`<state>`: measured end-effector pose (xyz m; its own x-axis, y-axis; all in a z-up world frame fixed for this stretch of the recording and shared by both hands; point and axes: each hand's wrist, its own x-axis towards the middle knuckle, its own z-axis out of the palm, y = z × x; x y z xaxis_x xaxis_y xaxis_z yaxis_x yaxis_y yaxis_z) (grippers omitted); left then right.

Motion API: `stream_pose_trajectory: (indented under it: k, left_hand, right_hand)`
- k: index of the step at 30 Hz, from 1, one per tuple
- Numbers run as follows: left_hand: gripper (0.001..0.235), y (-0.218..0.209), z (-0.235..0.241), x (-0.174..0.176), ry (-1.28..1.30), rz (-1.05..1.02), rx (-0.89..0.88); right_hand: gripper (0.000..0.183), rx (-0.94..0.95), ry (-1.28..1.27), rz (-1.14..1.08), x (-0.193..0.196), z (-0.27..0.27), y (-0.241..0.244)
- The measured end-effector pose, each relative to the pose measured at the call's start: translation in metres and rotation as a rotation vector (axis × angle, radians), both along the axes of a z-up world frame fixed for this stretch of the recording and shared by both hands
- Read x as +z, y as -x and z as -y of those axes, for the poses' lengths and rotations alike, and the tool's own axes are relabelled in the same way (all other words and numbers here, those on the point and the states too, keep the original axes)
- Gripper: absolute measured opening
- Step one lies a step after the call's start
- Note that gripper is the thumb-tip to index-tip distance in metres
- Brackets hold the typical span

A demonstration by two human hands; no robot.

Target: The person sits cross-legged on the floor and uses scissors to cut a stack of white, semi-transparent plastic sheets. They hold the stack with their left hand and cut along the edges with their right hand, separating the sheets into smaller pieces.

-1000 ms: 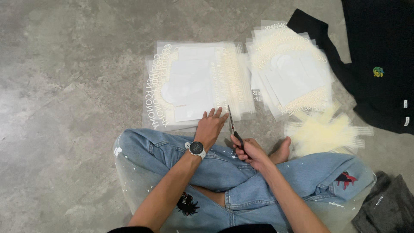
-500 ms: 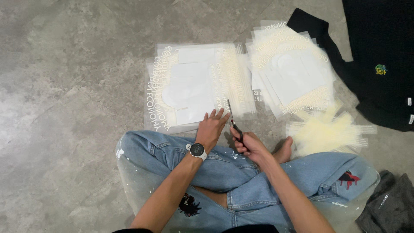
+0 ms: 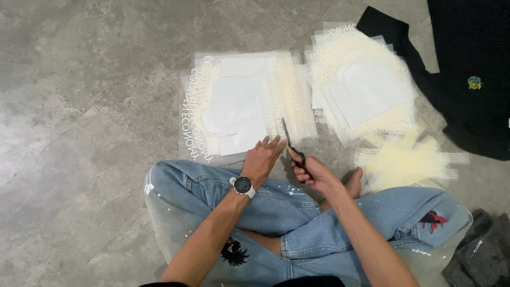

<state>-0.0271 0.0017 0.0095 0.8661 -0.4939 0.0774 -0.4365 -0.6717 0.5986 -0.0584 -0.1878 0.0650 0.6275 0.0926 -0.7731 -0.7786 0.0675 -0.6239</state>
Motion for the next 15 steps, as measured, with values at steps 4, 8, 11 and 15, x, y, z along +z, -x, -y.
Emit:
stream_pose_trajectory:
  k: [4, 8, 11, 15]
  left_hand:
    - [0.041, 0.003, -0.001, 0.010, 0.034, -0.030, -0.017]
    - [0.042, 0.004, 0.000, 0.010, -0.024, -0.024, -0.018]
    - [0.043, 0.004, 0.001, 0.007, -0.002, -0.053, -0.029]
    - [0.042, 0.006, -0.002, 0.027, 0.017, -0.091, -0.027]
  right_hand:
    - [0.052, -0.007, -0.014, -0.009, 0.000, 0.001, -0.005]
    - [0.051, 0.010, -0.004, -0.008, 0.006, 0.000, -0.014]
    - [0.051, 0.008, -0.006, -0.003, 0.001, 0.000, -0.020]
    - [0.053, -0.009, 0.000, 0.008, -0.011, -0.001, -0.029]
